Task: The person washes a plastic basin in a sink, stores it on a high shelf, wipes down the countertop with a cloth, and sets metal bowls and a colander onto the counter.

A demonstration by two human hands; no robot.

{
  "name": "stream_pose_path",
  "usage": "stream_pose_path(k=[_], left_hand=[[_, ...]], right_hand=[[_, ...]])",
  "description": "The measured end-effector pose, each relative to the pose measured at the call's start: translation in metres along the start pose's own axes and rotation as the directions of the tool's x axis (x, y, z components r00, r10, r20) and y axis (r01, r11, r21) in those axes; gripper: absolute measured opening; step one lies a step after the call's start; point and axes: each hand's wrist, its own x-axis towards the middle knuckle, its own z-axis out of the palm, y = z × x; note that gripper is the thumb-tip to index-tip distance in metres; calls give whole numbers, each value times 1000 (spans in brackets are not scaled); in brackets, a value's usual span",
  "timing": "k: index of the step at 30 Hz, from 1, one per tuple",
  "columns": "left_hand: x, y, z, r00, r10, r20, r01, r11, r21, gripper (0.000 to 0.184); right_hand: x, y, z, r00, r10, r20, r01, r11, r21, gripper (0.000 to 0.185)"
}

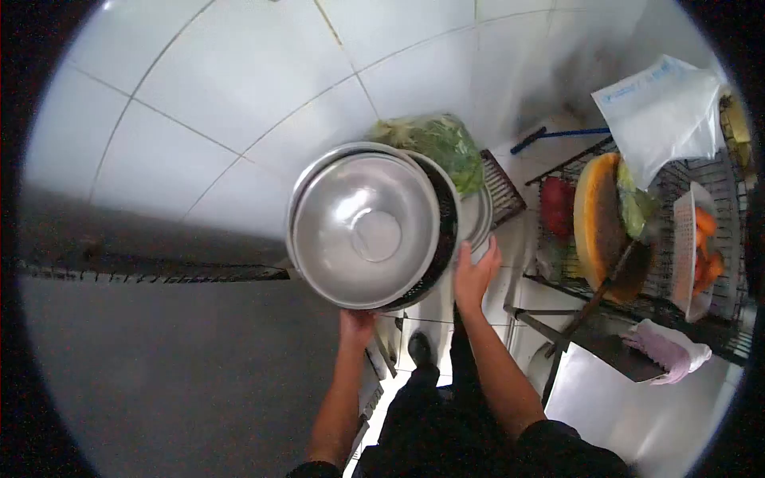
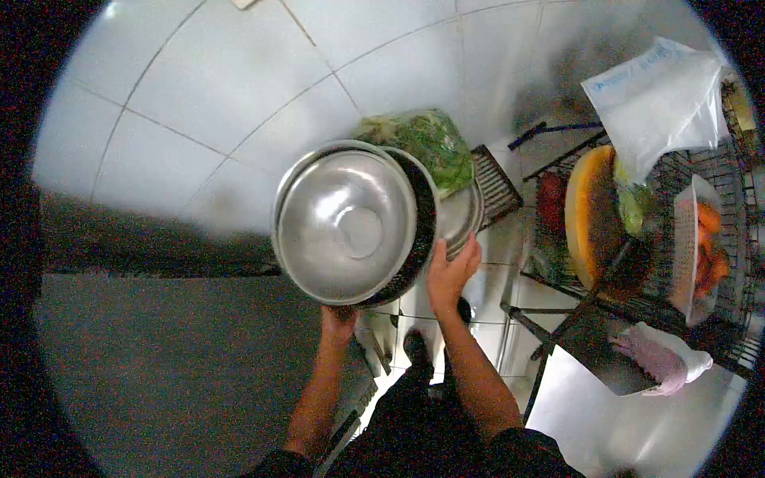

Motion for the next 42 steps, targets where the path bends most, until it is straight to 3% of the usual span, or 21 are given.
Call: stream_pose_path(k=[1,2,3,4,8,10,12,15,19,20,21,23,26,27,29,31,33,35,37,40,42], left_hand=[[0,-2,1,1000,21,0,-21,999,27,52],[0,-1,1,1000,1,20,-2,999,43,48],[2,4,3,999,-19,40,17,998,57,45],[7,7,-2,998,-33,60,29,997,72,42],[23,-5,-41,998,24,-66,-19,998,62,45],[21,-5,-42,991,133,-25,-129,984,120,47],[11,0,-37,988,138,-73,-128,984,122,42],[-3,7,-28,986,113,-120,-99,988,119,43],[-14,13,-24,990,91,-112,-67,978,199,49],[-16,10,-21,990,98,-99,-61,944,325,52],[-23,8,-18,991,65,-119,-26,952,305,52],[-26,6,-9,989,8,-150,31,965,261,51],[-19,-6,11,991,-68,-116,99,953,286,43],[-22,-11,24,992,-57,-113,92,940,330,40],[-43,-12,64,984,-72,-161,143,860,490,36],[-50,-15,96,990,-101,-96,139,782,608,36],[-41,-26,123,981,-170,97,61,738,672,40],[-16,-48,120,970,-213,118,50,649,759,45],[4,-62,146,956,-240,169,-22,515,857,53],[37,-88,165,922,-302,241,-47,532,845,46],[62,-109,173,909,-289,299,-86,574,815,38]], right_hand=[[-1,12,2,901,261,348,-339,922,185,66],[-1,28,4,630,391,671,-676,702,225,66],[2,35,3,266,344,900,-914,386,123,65],[2,37,8,77,282,956,-974,224,12,57],[11,57,13,-3,-185,983,-972,-231,-47,41],[-4,61,25,32,-113,993,-997,-77,24,40],[-24,75,38,63,-82,995,-998,-8,62,42],[-34,77,17,177,75,981,-945,292,148,46],[-56,101,1,388,30,921,-874,328,358,56],[-58,101,-7,367,91,926,-907,254,335,56],[-62,99,-8,419,167,893,-895,242,375,52],[-58,106,-21,338,234,911,-941,77,330,52],[-75,147,-35,236,259,937,-958,222,180,45],[-55,104,-70,329,223,917,-944,74,321,46],[-67,119,-93,124,374,919,-988,-40,150,49],[-91,144,-106,146,383,912,-952,-196,235,52],[-117,181,-114,177,389,904,-948,-179,263,53],[-114,174,-122,294,379,878,-845,-327,424,52],[-115,191,-116,320,394,862,-842,-299,449,48],[-141,247,-83,368,450,814,-802,-289,522,42],[-143,265,-68,324,504,801,-729,-406,551,41]])
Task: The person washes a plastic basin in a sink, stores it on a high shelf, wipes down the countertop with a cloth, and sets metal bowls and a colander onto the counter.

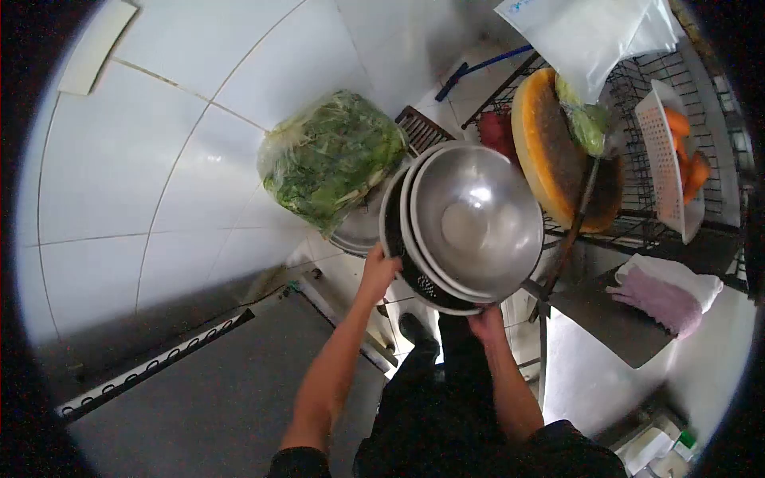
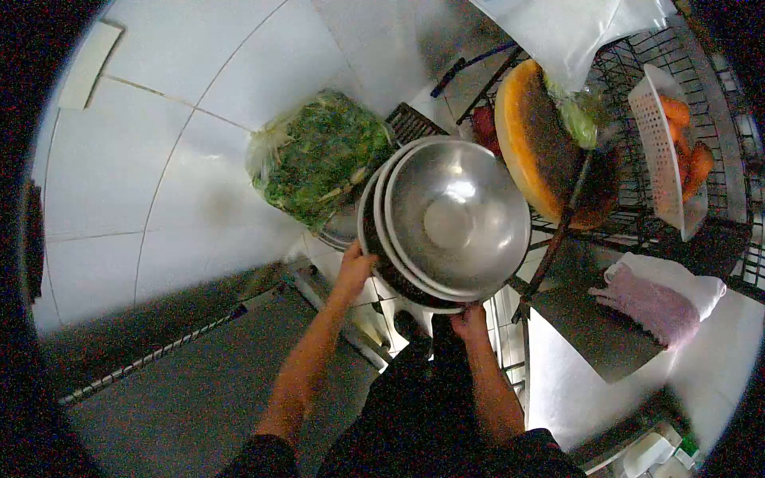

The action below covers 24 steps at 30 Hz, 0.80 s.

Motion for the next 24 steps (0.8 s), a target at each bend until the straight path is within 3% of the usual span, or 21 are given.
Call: stream_pose_path(k=[3,5,7,9,10,13,18,21,22,24], left_hand=[[32,13,15,998,-37,51,31,992,123,39],[46,19,27,995,-74,64,67,992,102,42],[57,24,36,993,-103,61,97,990,99,43],[61,27,42,992,-121,35,116,987,115,43],[60,27,47,992,-122,21,120,990,76,44],[58,20,41,991,-120,66,114,990,88,46],[45,15,27,992,-124,14,123,992,25,53],[34,28,16,989,-138,-58,136,990,-44,54],[31,32,12,984,-149,-94,143,988,-60,56],[27,39,5,980,-165,-114,159,985,-60,62]], right_hand=[[14,-13,19,999,-33,-5,34,991,133,37],[47,-15,-2,1000,-18,-23,22,985,174,40],[41,-32,34,995,-88,-45,94,985,142,46],[36,-43,51,979,-75,-192,92,992,83,46],[36,-45,44,992,-58,-115,73,988,136,42],[38,-47,43,994,-66,-90,83,977,194,39],[26,-48,43,989,-87,-117,95,993,67,37],[26,-49,24,994,-90,-63,96,990,105,37],[20,-50,27,985,-105,-135,109,994,22,41],[11,-49,29,995,-89,-50,90,996,0,44]])
